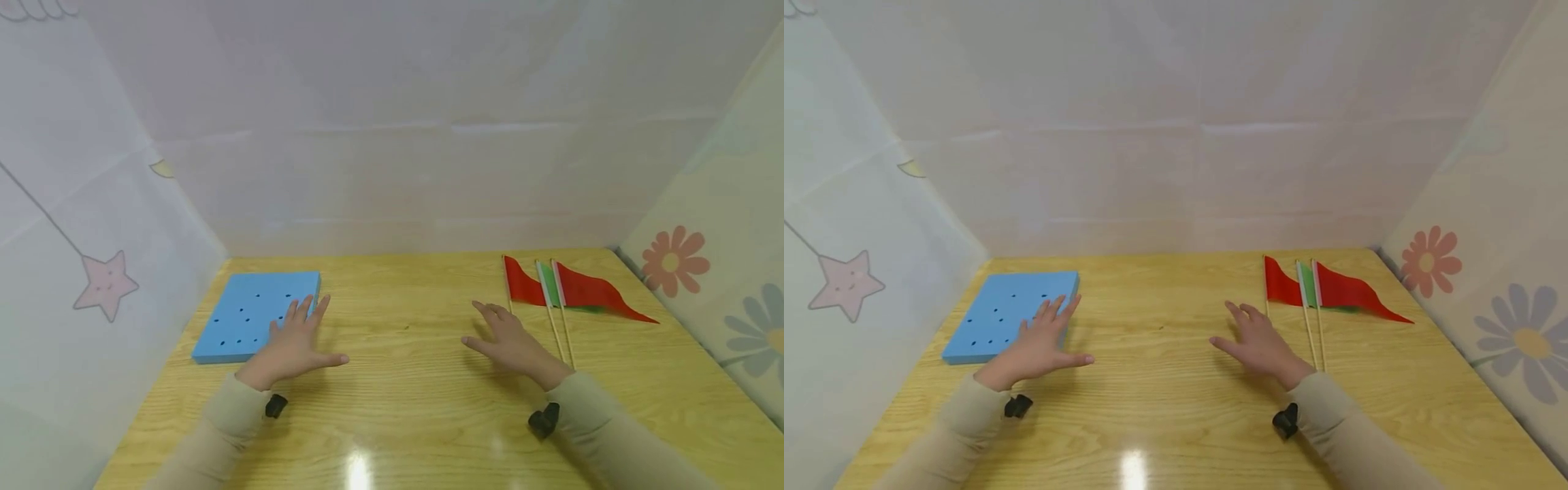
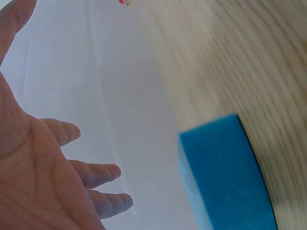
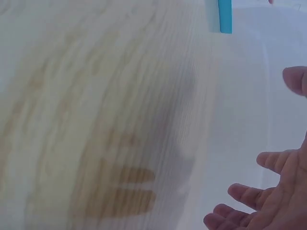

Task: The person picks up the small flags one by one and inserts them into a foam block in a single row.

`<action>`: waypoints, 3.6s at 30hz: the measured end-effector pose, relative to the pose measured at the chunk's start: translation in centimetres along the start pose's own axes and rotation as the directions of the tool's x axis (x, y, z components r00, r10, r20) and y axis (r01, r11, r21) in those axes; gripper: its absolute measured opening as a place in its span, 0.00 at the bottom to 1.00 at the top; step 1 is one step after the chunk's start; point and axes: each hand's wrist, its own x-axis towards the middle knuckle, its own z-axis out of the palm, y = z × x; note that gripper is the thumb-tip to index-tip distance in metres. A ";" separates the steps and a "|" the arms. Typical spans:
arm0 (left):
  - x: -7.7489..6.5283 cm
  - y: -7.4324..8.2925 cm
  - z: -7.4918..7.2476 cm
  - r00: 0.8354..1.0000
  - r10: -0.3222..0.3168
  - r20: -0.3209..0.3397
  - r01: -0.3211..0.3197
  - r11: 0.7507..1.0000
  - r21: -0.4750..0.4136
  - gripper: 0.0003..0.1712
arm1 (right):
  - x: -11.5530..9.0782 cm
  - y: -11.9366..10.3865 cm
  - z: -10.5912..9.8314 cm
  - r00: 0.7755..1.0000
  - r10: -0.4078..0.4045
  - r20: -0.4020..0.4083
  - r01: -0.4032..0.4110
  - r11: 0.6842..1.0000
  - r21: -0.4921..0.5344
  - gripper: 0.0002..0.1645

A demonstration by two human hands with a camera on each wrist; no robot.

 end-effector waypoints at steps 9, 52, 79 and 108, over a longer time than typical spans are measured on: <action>-1.6 -3.3 -1.7 0.997 -0.045 -0.068 0.044 0.999 -0.016 0.67 | 0.1 1.7 -0.9 0.995 0.101 0.005 -0.101 0.991 0.088 0.50; -6.9 -15.0 -5.0 0.961 -0.278 0.003 0.255 0.877 -0.408 0.71 | -1.5 6.0 -1.3 0.946 0.319 -0.062 -0.295 0.923 0.245 0.27; -4.8 -17.7 -3.9 0.952 -0.281 0.123 0.306 0.889 -0.340 0.68 | 0.1 6.1 -2.0 0.936 0.353 -0.013 -0.351 0.933 0.078 0.15; -1.6 -11.9 -1.6 0.977 -0.200 0.071 0.212 0.906 -0.367 0.63 | 0.1 7.5 -2.3 0.898 0.439 -0.003 -0.419 0.858 0.297 0.21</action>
